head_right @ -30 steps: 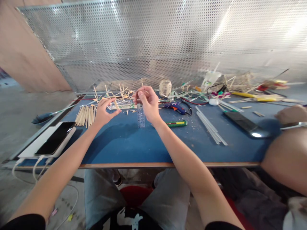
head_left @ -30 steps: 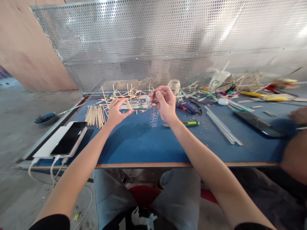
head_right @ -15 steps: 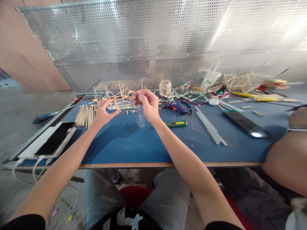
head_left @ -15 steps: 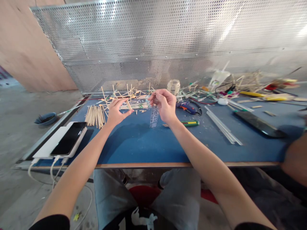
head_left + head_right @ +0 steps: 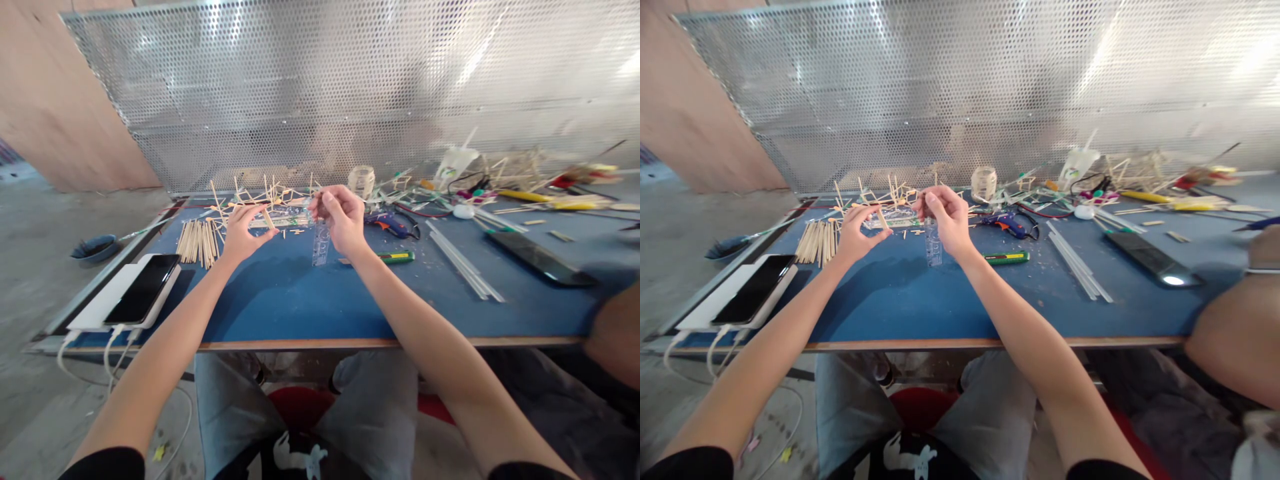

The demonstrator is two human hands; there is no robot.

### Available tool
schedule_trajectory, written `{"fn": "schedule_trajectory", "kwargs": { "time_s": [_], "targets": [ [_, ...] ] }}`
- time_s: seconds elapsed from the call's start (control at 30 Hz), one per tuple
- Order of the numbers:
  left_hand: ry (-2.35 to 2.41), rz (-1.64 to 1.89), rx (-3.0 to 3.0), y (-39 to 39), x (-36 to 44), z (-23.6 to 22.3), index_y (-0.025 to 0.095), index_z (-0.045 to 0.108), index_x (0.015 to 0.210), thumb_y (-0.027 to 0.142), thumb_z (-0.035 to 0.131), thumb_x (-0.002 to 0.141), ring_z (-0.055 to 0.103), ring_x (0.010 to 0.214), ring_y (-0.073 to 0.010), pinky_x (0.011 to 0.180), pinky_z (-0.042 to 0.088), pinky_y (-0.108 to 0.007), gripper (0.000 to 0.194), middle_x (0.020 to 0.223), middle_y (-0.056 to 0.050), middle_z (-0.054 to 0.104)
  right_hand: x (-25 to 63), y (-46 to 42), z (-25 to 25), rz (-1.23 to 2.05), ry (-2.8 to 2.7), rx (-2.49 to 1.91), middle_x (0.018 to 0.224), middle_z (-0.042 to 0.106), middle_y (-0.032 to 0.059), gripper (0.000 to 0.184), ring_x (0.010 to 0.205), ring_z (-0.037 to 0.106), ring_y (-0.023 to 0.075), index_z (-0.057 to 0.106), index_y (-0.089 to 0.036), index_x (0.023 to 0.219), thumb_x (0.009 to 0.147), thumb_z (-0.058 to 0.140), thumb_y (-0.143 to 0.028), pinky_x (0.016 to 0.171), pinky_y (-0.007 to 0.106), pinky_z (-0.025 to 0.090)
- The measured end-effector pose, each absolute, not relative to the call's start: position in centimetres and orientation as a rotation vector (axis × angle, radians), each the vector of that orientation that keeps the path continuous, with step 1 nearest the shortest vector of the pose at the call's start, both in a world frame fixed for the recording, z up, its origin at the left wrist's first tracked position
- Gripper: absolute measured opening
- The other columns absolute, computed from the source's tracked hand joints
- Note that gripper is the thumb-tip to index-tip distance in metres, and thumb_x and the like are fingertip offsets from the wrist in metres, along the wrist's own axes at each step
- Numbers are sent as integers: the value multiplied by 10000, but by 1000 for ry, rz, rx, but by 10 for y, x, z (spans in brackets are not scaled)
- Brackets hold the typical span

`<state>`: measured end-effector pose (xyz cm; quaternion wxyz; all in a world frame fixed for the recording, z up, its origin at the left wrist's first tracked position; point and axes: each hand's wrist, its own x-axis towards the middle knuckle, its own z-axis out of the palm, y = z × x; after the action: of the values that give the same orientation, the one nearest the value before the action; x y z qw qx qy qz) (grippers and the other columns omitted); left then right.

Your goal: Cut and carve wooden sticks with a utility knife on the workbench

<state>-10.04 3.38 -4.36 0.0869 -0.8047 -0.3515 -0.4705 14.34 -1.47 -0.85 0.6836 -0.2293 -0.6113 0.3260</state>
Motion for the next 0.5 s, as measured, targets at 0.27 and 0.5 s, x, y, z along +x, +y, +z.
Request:
{"fn": "schedule_trajectory", "kwargs": {
  "time_s": [0.27, 0.5],
  "targets": [
    [-1056, -1411, -2396, 35, -100, -45, 286, 606, 1300, 574, 735, 806, 605, 1135, -265, 1037, 475, -475, 586, 1240, -53, 677, 148, -11, -8, 761, -1448, -506, 870, 712, 4, 298, 735, 650, 133, 599, -268, 978, 894, 646, -549, 738, 328, 572],
    [-1078, -1445, -2382, 35, -101, -44, 288, 617, 1286, 596, 739, 797, 616, 1090, -246, 975, 502, -447, 591, 1190, -49, 690, 181, -2, -15, 774, -2117, -896, 791, 740, 19, 146, 710, 676, 154, 708, -216, 873, 860, 685, -360, 699, 336, 560]
  ]
}}
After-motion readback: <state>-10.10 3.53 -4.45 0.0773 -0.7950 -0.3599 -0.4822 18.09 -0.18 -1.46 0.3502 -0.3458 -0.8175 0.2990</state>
